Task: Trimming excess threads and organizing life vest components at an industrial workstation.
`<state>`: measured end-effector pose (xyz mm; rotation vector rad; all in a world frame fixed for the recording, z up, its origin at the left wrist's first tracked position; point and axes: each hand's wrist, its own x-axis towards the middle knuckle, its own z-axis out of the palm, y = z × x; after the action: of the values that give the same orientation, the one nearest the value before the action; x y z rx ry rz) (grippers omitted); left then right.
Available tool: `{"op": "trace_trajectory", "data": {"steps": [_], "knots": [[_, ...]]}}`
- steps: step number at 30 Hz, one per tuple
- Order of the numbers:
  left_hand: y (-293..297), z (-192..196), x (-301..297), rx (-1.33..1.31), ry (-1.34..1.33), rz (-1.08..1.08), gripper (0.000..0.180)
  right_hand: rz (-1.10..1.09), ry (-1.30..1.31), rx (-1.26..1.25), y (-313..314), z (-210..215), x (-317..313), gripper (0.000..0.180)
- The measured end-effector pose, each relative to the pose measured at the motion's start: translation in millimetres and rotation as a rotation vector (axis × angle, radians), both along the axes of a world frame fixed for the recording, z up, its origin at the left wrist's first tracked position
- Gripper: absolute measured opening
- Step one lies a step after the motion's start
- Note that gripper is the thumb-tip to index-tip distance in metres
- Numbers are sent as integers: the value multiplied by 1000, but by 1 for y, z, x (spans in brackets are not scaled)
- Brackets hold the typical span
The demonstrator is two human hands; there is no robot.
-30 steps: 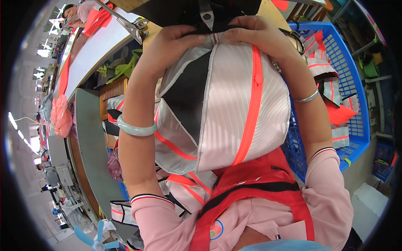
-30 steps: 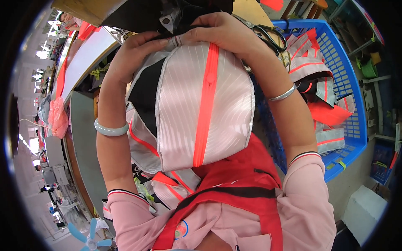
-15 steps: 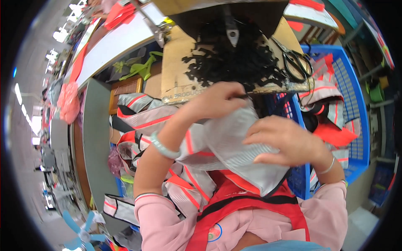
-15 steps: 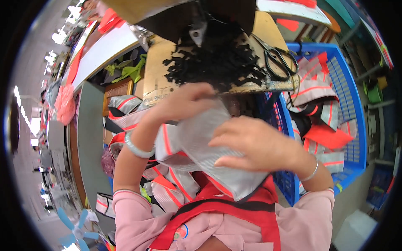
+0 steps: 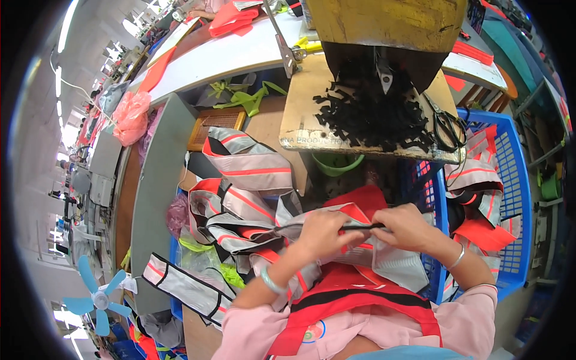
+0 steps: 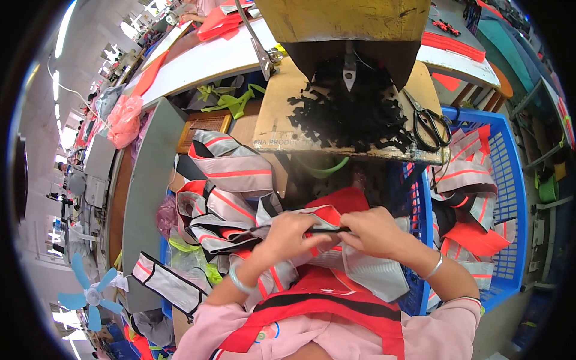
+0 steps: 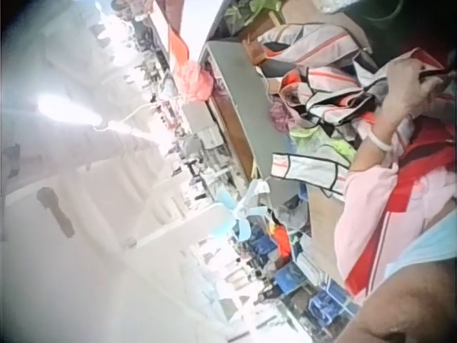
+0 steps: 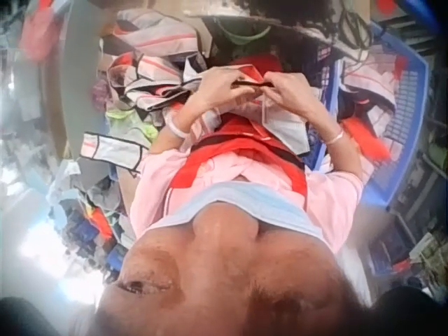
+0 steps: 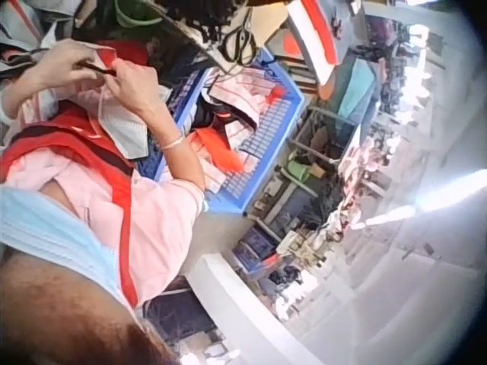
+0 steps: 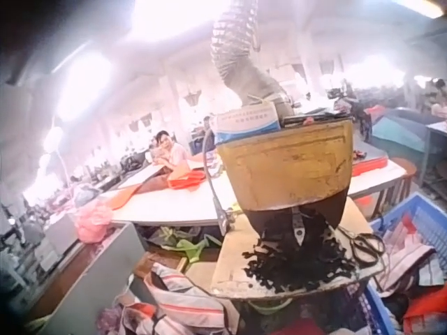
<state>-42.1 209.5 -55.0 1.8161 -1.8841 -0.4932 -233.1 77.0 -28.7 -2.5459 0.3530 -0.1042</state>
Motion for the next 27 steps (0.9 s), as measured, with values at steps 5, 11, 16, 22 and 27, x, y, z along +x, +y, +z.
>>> {"op": "trace_trajectory", "data": {"steps": [5, 11, 16, 22, 27], "knots": [[17, 25, -15, -189, 256, 51, 20, -1, -187, 130, 3, 31, -8, 16], [-35, 144, -1, -107, 409, -132, 16, -56, -493, -147, -32, 101, -17, 17], [-101, 148, 26, 57, 318, -157, 19, -274, -474, -67, -64, 85, -18, 19], [-149, 132, 52, 248, 367, -100, 23, -349, -407, 209, -95, 67, 7, 21], [-174, 132, 66, 370, 412, -41, 30, -303, -425, 108, -124, 67, 20, 21]]}}
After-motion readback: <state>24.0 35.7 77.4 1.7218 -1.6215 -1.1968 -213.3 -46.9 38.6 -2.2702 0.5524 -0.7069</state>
